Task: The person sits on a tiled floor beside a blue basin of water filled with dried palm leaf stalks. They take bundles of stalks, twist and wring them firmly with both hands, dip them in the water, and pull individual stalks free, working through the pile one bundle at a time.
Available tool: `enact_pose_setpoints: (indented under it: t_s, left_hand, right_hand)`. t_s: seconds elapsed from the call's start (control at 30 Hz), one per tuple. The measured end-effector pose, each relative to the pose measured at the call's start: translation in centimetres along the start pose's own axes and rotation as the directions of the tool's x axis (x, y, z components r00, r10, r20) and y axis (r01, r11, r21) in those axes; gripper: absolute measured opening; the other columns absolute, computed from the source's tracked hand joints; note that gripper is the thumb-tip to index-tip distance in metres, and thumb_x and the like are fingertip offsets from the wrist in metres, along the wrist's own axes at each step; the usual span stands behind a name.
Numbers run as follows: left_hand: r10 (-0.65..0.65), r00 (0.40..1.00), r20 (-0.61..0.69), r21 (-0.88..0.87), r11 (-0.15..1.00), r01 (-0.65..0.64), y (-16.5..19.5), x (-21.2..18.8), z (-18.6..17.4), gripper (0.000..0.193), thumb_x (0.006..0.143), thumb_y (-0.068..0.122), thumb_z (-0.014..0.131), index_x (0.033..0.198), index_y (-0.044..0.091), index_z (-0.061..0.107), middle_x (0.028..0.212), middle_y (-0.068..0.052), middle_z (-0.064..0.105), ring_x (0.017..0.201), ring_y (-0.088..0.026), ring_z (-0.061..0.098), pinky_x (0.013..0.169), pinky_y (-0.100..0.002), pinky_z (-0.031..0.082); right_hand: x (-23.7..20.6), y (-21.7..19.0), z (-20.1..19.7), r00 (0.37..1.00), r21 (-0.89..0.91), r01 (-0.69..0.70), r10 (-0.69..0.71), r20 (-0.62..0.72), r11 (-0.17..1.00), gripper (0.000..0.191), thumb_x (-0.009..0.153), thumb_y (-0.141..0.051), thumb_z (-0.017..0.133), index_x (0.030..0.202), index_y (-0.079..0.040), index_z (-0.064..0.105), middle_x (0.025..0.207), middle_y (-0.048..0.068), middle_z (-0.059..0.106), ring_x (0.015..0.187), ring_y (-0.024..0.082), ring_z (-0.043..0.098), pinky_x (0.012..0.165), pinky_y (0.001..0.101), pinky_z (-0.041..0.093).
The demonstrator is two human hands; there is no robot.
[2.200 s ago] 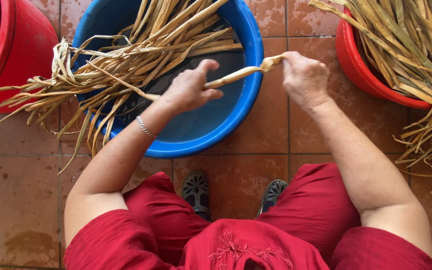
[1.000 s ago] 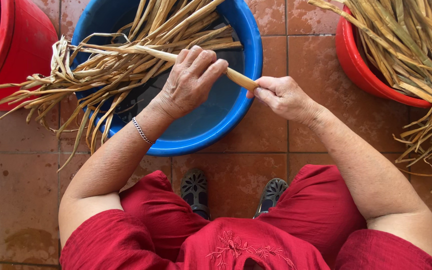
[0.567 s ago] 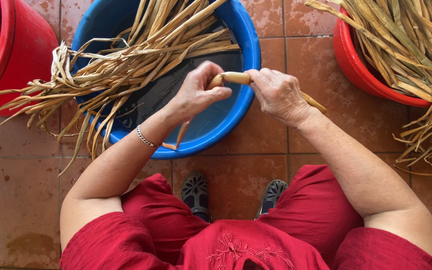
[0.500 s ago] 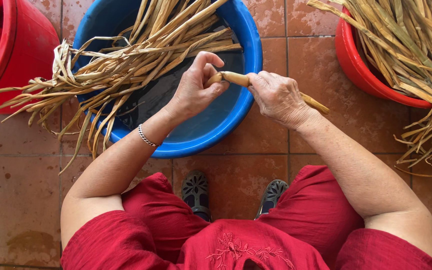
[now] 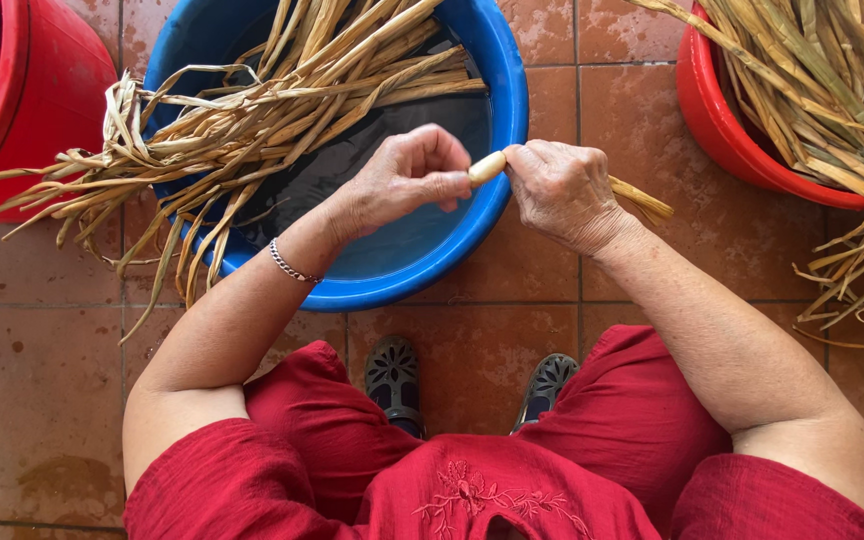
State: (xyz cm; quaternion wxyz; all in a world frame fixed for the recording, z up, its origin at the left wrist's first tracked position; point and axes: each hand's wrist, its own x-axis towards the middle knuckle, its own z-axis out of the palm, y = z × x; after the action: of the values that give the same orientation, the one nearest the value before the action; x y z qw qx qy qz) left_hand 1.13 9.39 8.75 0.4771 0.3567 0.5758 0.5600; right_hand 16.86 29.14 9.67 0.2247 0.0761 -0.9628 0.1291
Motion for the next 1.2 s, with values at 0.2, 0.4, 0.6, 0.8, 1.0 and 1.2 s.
enact_pose_setpoints:
  t_s: [0.2, 0.4, 0.6, 0.8, 1.0, 1.2]
  left_hand:
    - [0.212, 0.975, 0.062, 0.061, 0.975, -0.215, -1.0, -0.1, 1.9, 0.048, 0.102, 0.016, 0.07, 0.145, 0.0, 0.054, 0.127, -0.01, 0.068, 0.118, -0.016, 0.065, 0.104, -0.031, 0.056]
    - [0.461, 0.883, -0.093, 0.592, 0.738, -0.323, -3.0, 0.3, 4.6, 0.042, 0.1, 0.01, 0.071, 0.138, -0.001, 0.058, 0.119, -0.018, 0.07, 0.11, -0.031, 0.072, 0.095, -0.035, 0.058]
    - [0.573, 0.811, -0.118, 0.722, 0.61, -0.326, -3.0, 1.0, 4.7, 0.025, 0.099, 0.01, 0.071, 0.121, 0.001, 0.063, 0.107, -0.018, 0.072, 0.1, -0.035, 0.073, 0.086, -0.039, 0.059]
    - [0.445, 0.876, -0.185, 0.622, 0.743, -0.246, -2.7, 1.4, 3.8, 0.014, 0.099, 0.013, 0.072, 0.102, 0.004, 0.063, 0.09, -0.016, 0.073, 0.084, -0.029, 0.077, 0.07, -0.036, 0.06]
    - [0.141, 0.975, -0.171, 0.708, 0.706, 0.022, -1.4, 1.3, 0.4, 0.041, 0.094, 0.025, 0.075, 0.126, 0.009, 0.055, 0.078, -0.012, 0.073, 0.076, -0.03, 0.073, 0.069, -0.041, 0.054]
    - [0.125, 0.97, -0.206, 0.739, 0.67, 0.071, -1.0, -0.3, -3.2, 0.041, 0.089, 0.017, 0.074, 0.122, 0.009, 0.051, 0.075, -0.011, 0.066, 0.073, -0.031, 0.069, 0.071, -0.045, 0.053]
  right_hand:
    - [-0.1, -0.3, 0.1, 1.0, 0.023, 0.029, -0.029, -0.012, 0.999, 0.01, 0.092, -0.005, 0.07, 0.091, -0.006, 0.06, 0.078, 0.009, 0.062, 0.076, 0.028, 0.07, 0.064, 0.04, 0.055]
    - [-0.3, -0.1, 1.3, 1.0, -0.052, -0.021, 0.02, -0.008, 0.998, 0.014, 0.095, -0.008, 0.068, 0.084, -0.007, 0.058, 0.073, 0.01, 0.065, 0.07, 0.028, 0.07, 0.06, 0.0404, 0.055]
    - [-0.3, -0.2, 2.1, 0.999, -0.048, -0.021, 0.02, -0.026, 0.999, 0.015, 0.094, -0.01, 0.069, 0.084, -0.007, 0.059, 0.073, 0.011, 0.067, 0.069, 0.027, 0.072, 0.059, 0.0383, 0.056]
    - [-0.8, -0.3, 3.1, 1.0, -0.003, -0.021, 0.021, 0.006, 1.0, 0.015, 0.098, -0.009, 0.068, 0.085, -0.006, 0.06, 0.073, 0.011, 0.067, 0.069, 0.027, 0.072, 0.059, 0.0381, 0.057]
    - [-0.6, 2.2, 2.4, 0.984, -0.035, -0.166, 0.168, 0.06, 0.985, 0.003, 0.103, -0.007, 0.065, 0.104, -0.009, 0.068, 0.082, 0.01, 0.068, 0.077, 0.028, 0.073, 0.066, 0.0409, 0.058]
    - [-0.9, 3.6, 0.0, 0.992, 0.241, -0.102, 0.08, 0.102, 0.965, 0.066, 0.083, -0.014, 0.072, 0.143, 0.006, 0.054, 0.126, 0.026, 0.064, 0.115, 0.039, 0.061, 0.099, 0.0491, 0.05]
